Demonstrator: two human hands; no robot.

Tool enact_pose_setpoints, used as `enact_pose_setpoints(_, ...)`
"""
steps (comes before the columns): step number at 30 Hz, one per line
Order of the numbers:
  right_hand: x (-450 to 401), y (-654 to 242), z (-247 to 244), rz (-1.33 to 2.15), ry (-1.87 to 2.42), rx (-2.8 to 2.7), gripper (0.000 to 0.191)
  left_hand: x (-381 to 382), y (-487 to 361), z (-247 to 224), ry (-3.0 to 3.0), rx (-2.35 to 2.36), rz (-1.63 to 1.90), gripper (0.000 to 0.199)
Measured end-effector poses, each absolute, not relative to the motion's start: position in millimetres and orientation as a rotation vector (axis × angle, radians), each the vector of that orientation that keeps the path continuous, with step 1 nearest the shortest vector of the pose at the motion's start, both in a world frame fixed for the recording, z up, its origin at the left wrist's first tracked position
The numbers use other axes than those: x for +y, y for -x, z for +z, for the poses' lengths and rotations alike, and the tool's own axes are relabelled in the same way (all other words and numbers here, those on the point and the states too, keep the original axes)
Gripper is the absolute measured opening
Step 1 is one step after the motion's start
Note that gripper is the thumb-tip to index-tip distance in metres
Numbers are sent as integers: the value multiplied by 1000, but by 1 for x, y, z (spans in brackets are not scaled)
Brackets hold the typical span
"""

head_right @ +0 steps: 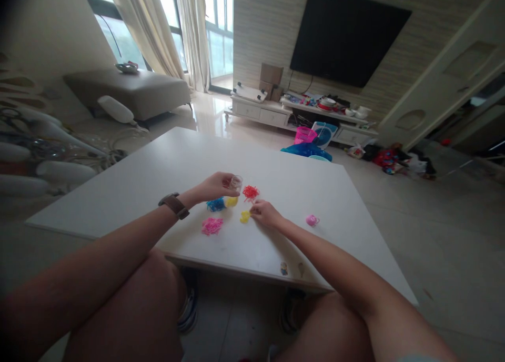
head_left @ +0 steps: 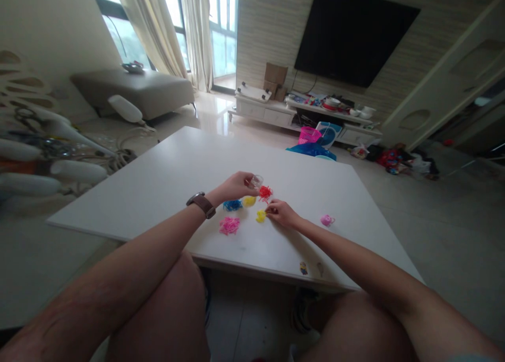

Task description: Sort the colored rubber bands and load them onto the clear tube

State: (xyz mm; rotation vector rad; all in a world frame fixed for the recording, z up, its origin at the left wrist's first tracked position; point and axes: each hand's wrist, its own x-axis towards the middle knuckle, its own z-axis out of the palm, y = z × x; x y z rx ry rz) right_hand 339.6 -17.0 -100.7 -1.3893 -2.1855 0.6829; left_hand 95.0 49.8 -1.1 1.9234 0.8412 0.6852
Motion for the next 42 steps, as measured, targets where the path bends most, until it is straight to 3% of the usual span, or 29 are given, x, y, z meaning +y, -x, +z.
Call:
enact_pose_setpoints(6, -30, -338, -87, 622, 1504, -2178, 18, 44, -105, 4, -1980, 830, 591, 37)
enact_pose_setpoints(13, -68, -356, -23, 457, 1654, -2032, 9, 33, -115, 7, -2315, 745, 384, 32)
enact_pose_setpoints(17, -81, -357, -3, 657, 1646, -1882, 10, 29, -126, 0, -2420, 680, 309, 38)
enact_pose_setpoints(20, -85, -354, -2, 816, 1593, -1822, 11, 25, -134, -3, -2437, 648, 284, 40)
enact_pose_setpoints(30, -87, -349, 4, 822, 1623, -1788, 5, 14, -161, 1, -2373, 524, 244, 32)
enact_pose_setpoints(38, -80, -360, -3, 824, 1471, -1622, 23, 15, -162, -1, -2256, 474, 248, 37)
enact_pose_setpoints(42, -79, -360, -3, 737, 1435, -1587, 22, 16, -161, -2, -2233, 499, 246, 35)
